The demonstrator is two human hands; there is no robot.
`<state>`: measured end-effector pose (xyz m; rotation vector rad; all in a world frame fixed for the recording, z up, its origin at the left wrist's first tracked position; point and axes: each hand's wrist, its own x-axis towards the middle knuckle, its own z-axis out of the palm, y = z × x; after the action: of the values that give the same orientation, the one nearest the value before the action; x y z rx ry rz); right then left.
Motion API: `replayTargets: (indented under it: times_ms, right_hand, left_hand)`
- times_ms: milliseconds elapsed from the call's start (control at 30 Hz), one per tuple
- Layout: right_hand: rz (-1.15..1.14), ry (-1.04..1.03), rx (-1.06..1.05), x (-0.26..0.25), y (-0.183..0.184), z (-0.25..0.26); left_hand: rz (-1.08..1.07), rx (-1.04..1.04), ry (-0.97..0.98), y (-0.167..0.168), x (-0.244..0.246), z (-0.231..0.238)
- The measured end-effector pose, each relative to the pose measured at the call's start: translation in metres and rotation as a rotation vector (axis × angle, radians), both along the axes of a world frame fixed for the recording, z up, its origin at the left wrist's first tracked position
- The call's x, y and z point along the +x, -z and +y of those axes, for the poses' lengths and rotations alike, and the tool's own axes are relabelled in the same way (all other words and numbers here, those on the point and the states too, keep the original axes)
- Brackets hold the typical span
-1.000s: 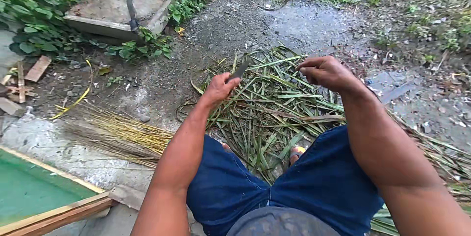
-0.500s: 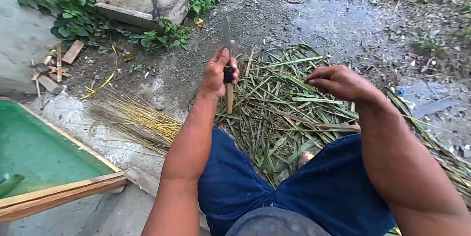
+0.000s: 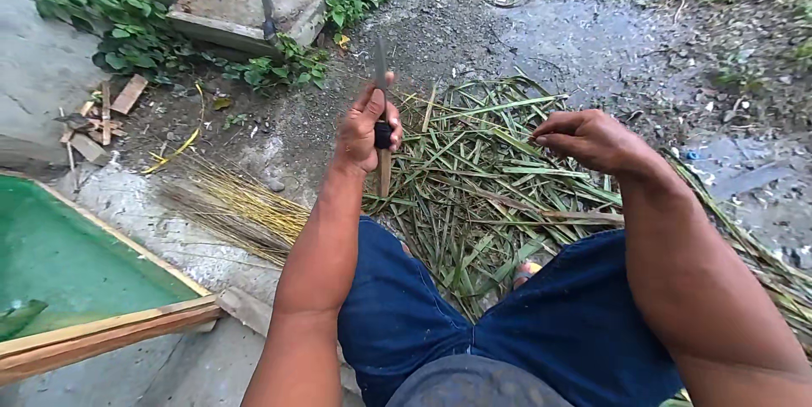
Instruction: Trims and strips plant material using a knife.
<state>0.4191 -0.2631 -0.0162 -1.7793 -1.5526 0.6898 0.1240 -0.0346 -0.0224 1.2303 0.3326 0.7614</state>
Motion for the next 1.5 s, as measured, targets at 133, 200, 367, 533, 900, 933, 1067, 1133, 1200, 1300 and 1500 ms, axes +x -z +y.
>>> replayTargets:
  times_ms: [133,200,367,533,900,933,1067,1133,1200,1300,1500]
  right_hand:
    - [-0.004,-0.04,-0.008,0.004,0.002,-0.002]
    - [-0.012,-0.065,-0.006,0.012,0.003,-0.006]
    - [-0.05,-0.012,-0.033,0.029,0.004,-0.028]
    - [-0.126,0.157,-0.061,0.078,0.026,-0.068]
    - [0.069,0.445,-0.036,0.042,-0.004,-0.041]
    - [0.093,0.382,-0.019,0.029,-0.005,-0.03]
    - [0.173,0.116,0.012,-0.028,-0.001,0.013]
    - [0.204,0.005,0.011,-0.045,0.004,0.026]
    - [0.238,-0.045,-0.011,-0.053,0.006,0.033]
    - [0.272,-0.045,-0.022,-0.048,0.005,0.035]
    - [0.219,-0.053,-0.021,-0.049,0.005,0.039]
  left_hand:
    - [0.018,0.003,0.003,0.0,-0.003,-0.001]
    - [-0.005,-0.005,-0.064,-0.003,-0.012,0.007]
    - [-0.073,-0.008,-0.172,-0.003,-0.039,0.027]
    - [-0.137,-0.038,-0.324,0.002,-0.074,0.053]
    - [0.164,0.014,-0.462,0.003,-0.052,0.029]
    - [0.254,0.092,-0.331,-0.001,-0.037,0.008]
    - [0.382,0.118,0.162,0.008,0.021,-0.061]
    - [0.34,0.056,0.277,0.015,0.036,-0.074]
    - [0.267,-0.005,0.274,0.016,0.04,-0.071]
    - [0.158,-0.045,0.137,0.011,0.032,-0.047]
    - [0.083,-0.07,-0.003,0.011,0.028,-0.032]
